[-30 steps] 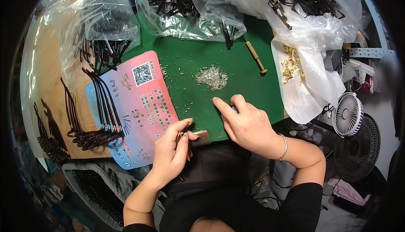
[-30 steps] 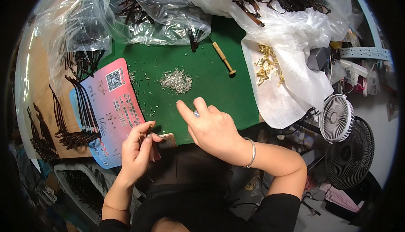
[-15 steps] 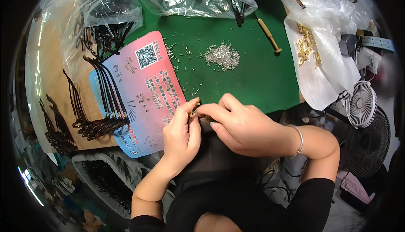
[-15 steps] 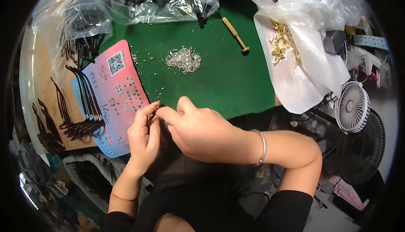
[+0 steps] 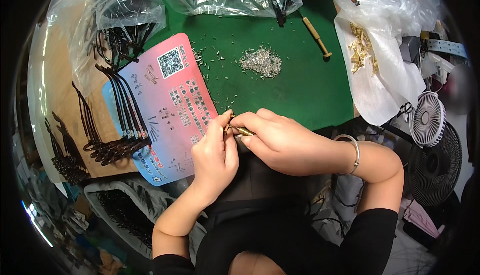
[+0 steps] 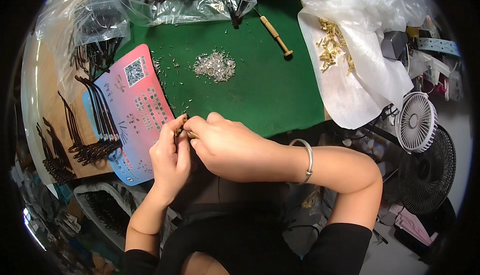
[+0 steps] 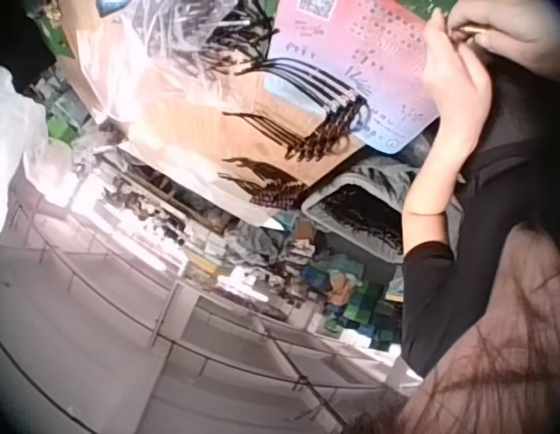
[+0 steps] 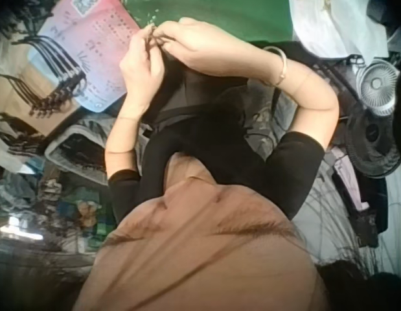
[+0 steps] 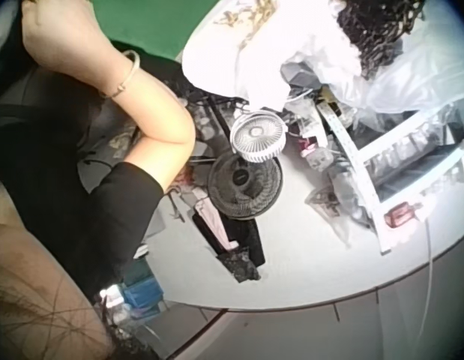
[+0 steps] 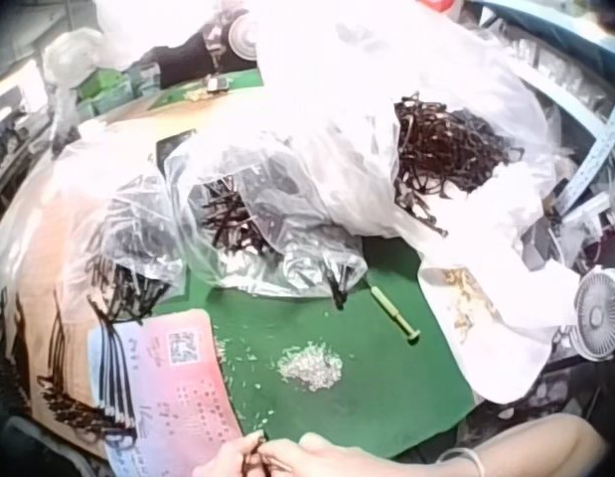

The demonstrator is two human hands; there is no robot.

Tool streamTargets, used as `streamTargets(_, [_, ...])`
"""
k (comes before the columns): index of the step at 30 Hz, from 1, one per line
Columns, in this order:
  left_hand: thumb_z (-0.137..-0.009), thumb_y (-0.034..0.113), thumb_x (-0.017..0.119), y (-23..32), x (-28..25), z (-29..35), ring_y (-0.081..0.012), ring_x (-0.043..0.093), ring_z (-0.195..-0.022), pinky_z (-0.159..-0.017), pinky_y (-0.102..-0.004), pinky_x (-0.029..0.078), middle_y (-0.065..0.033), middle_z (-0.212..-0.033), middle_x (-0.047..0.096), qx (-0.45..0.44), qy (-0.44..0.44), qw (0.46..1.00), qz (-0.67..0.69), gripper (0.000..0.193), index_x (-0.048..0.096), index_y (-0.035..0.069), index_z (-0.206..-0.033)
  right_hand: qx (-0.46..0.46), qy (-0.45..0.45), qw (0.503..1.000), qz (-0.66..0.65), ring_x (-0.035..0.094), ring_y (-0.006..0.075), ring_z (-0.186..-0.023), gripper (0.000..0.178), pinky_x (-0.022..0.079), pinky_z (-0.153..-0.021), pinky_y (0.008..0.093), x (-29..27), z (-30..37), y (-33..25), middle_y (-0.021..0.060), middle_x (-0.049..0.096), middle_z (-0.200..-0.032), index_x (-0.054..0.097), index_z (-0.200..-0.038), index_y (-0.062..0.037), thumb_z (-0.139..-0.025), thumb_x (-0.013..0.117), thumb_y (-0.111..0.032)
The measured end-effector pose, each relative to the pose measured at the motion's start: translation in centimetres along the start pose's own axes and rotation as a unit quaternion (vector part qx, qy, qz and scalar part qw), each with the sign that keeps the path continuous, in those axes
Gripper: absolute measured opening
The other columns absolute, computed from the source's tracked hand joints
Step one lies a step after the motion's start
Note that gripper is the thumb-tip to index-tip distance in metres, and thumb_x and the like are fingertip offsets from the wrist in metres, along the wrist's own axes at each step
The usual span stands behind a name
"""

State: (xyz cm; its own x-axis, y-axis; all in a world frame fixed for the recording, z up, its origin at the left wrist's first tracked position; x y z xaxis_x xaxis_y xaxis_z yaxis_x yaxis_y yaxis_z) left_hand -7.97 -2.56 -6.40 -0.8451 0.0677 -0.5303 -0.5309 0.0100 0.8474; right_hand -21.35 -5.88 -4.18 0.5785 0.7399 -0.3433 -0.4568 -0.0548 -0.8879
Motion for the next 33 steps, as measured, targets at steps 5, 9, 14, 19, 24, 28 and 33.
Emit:
streamTargets(5, [-0.078,-0.009,0.051,0.2,-0.1,-0.2,-0.0259,0.067,-0.074,-0.065,-0.0312,0.053,-0.0175,-0.084,0.064,-0.013,-0.016,1.0,-0.002,0.033,0.054,-0.005,-0.11,0.029,-0.017,0.999,0.007,0.054,0.0363,-0.076,0.019,0.049,-0.066,0.0445,-0.3,-0.2,-0.3,0.0226,0.054,-0.087,0.047,-0.1,0.0043,-0.085,0.043,-0.006])
streamTargets(9, [-0.079,-0.008,0.05,0.3,-0.1,-0.5,-0.0263,0.067,-0.078,-0.068,-0.0322,0.052,-0.0178,-0.086,0.064,-0.011,-0.021,1.0,0.001,0.032,0.055,-0.004,-0.11,0.005,0.005,0.996,0.086,0.057,0.0371,-0.062,0.022,0.051,-0.057,0.0436,-0.3,0.1,0.0,0.0216,0.052,-0.084,0.049,-0.104,0.0026,-0.084,0.047,-0.007])
streamTargets(14, [-0.083,-0.007,0.048,0.2,0.0,-0.1,-0.0262,0.066,-0.085,-0.074,-0.0326,0.052,-0.0198,-0.101,0.062,0.006,0.001,1.0,-0.024,0.039,0.048,-0.001,-0.121,-0.024,0.066,0.978,0.195,0.06,0.0351,-0.057,0.034,0.05,-0.048,0.0416,-0.2,1.3,-1.1,0.0204,0.049,-0.086,0.047,-0.112,0.0012,-0.08,0.055,-0.008])
streamTargets(19, [-0.081,-0.014,0.047,-0.7,-0.5,-0.7,-0.0167,0.063,-0.06,-0.051,-0.025,0.051,-0.0197,-0.108,0.06,0.113,0.057,0.986,0.105,0.047,0.05,0.005,-0.124,-0.03,0.13,0.966,0.222,0.06,0.0343,-0.064,0.037,0.051,-0.055,0.0404,-1.7,1.1,0.3,0.0193,0.048,-0.088,0.042,-0.119,-0.0015,-0.086,0.052,-0.012])
streamTargets(24, [-0.086,-0.008,0.049,-1.4,-2.1,-1.1,-0.0121,0.063,-0.066,-0.057,-0.0238,0.051,-0.0144,-0.094,0.066,-0.029,-0.042,0.982,0.184,0.021,0.062,-0.002,-0.101,0.027,0.127,0.984,0.123,0.06,0.0328,-0.076,0.028,0.05,-0.067,0.0385,-3.0,1.7,1.5,0.0178,0.052,-0.094,0.049,-0.11,-0.0017,-0.088,0.054,-0.016])
streamTargets(28, [-0.092,0.015,0.05,-2.2,-2.9,-0.6,-0.0227,0.062,-0.097,-0.077,-0.0281,0.05,-0.0201,-0.119,0.055,-0.1,-0.099,0.887,0.439,0.043,0.042,-0.005,-0.128,0.047,0.115,0.985,0.118,0.062,0.0276,-0.08,0.024,0.05,-0.071,0.0355,-6.3,1.4,0.8,0.0144,0.062,-0.088,0.059,-0.091,-0.0022,-0.084,0.061,-0.025])
streamTargets(33, [-0.078,0.016,0.055,-1.5,-5.1,0.8,-0.034,0.034,-0.132,-0.106,-0.0408,0.032,-0.023,-0.144,0.029,-0.128,-0.203,0.723,0.648,0.077,0.018,-0.004,-0.142,0.105,0.457,0.823,0.322,0.059,0.0367,-0.074,0.019,0.047,-0.065,0.0431,-17.3,3.1,0.4,0.0192,0.061,-0.08,0.057,-0.095,-0.0017,-0.081,0.056,-0.015])
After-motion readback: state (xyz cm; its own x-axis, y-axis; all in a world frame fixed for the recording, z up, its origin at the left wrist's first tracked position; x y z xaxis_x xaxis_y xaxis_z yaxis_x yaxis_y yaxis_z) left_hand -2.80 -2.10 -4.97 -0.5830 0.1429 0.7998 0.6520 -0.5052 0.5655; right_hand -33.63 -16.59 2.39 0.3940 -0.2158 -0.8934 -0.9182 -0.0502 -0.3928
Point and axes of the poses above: each hand's wrist, its own z-axis away from the middle knuckle, its own x-axis out of the palm, y = z × x, the point moved 4 cm from there along -z, towards the middle knuckle
